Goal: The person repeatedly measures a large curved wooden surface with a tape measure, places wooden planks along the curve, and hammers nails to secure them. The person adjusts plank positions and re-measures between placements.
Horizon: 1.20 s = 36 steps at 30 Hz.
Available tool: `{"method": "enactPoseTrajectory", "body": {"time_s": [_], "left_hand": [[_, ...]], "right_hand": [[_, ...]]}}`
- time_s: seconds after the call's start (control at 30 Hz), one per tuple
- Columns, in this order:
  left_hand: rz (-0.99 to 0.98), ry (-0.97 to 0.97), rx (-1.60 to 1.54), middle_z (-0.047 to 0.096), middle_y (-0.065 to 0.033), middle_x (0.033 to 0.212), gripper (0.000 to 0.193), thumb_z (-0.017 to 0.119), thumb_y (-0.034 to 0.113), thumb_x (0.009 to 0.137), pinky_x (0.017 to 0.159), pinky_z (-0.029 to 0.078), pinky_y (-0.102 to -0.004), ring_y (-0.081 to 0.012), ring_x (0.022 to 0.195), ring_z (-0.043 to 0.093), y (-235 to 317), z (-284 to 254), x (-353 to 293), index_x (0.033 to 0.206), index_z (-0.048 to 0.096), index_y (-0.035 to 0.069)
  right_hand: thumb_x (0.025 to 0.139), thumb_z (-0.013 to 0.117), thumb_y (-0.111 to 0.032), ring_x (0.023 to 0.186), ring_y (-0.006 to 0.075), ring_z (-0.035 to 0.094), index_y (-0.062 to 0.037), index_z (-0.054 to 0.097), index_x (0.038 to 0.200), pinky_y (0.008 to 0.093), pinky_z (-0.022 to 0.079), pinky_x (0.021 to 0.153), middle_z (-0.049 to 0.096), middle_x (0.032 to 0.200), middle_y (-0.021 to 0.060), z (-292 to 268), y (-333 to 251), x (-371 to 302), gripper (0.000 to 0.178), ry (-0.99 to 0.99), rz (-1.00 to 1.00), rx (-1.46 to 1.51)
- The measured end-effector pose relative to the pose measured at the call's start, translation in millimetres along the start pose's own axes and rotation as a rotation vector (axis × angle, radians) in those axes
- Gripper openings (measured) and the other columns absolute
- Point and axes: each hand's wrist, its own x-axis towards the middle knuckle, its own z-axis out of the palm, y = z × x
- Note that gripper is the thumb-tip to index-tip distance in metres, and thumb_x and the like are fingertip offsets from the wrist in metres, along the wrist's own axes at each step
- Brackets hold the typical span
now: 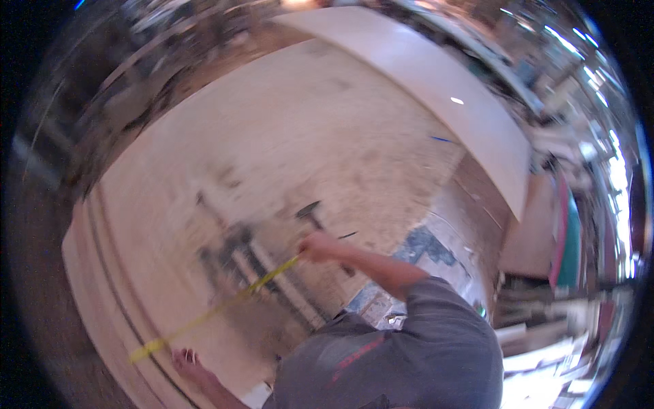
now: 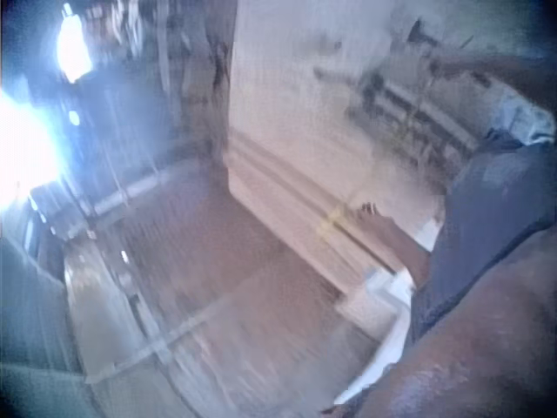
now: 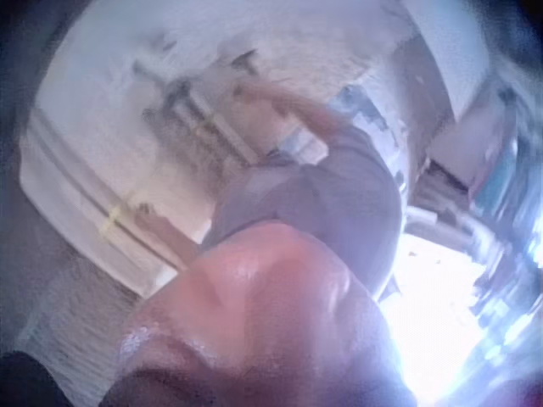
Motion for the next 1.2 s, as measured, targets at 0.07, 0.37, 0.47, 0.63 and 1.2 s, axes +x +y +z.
{"method": "enactPoseTrajectory", "body": {"time_s": [0.07,0.37,0.47,0.63,1.2], "left_hand": [[-0.015,0.177,0.046,0.056,0.0009,0.091,0.027,0.06,0.031,0.093,0.076,0.043,-0.0345,-0.0144,0.084,0.053,-31.7,-55.7,0.0,0.115,0.057,0.016],[0.061,0.993,0.821,0.056,-0.018,0.104,0.072,0.073,0.053,0.081,0.086,0.045,-0.0454,-0.0317,0.098,0.053,-120.3,-167.1,-76.9,0.121,0.053,-0.003],[-0.083,0.809,0.594,0.058,-0.0209,0.12,0.075,0.066,0.058,0.085,0.097,0.044,-0.0462,-0.0334,0.112,0.054,-115.7,-101.6,-71.9,0.129,0.051,-0.001],[-0.147,0.376,0.197,0.057,-0.0196,0.123,0.075,0.063,0.059,0.086,0.099,0.043,-0.0468,-0.0334,0.114,0.052,-106.3,-14.1,-41.0,0.131,0.05,0.0],[-0.287,0.04,0.005,0.053,-0.0153,0.133,0.075,0.054,0.062,0.09,0.104,0.039,-0.0487,-0.0333,0.123,0.049,-107.0,50.7,9.9,0.138,0.046,0.005]], "right_hand": [[0.082,0.073,-0.028,0.082,0.0271,0.067,-0.0108,0.075,0.098,0.0409,0.052,0.072,0.071,0.088,0.0117,-9.1,22.2,6.8,0.024,-0.037,0.171,0.177],[0.084,0.075,-0.028,0.087,0.0167,0.068,-0.0006,0.071,0.098,0.0326,0.053,0.078,0.072,0.091,0.012,-103.7,114.4,64.7,0.031,0.184,0.054,-0.058],[0.089,0.069,-0.027,0.08,0.0169,0.067,-0.0007,0.071,0.097,0.0341,0.053,0.077,0.072,0.089,0.0118,-160.6,176.7,81.1,0.027,0.212,-0.003,0.004],[0.084,0.065,-0.032,0.077,0.0285,0.066,-0.0089,0.074,0.09,0.0434,0.052,0.071,0.069,0.081,0.0136,-132.5,140.4,164.8,0.026,0.177,-0.026,-0.277],[0.082,0.069,-0.04,0.106,0.0323,0.06,-0.0236,0.076,0.097,0.0451,0.052,0.085,0.063,0.105,0.01,-66.5,32.7,230.8,0.023,0.198,-0.05,-0.307]]}}
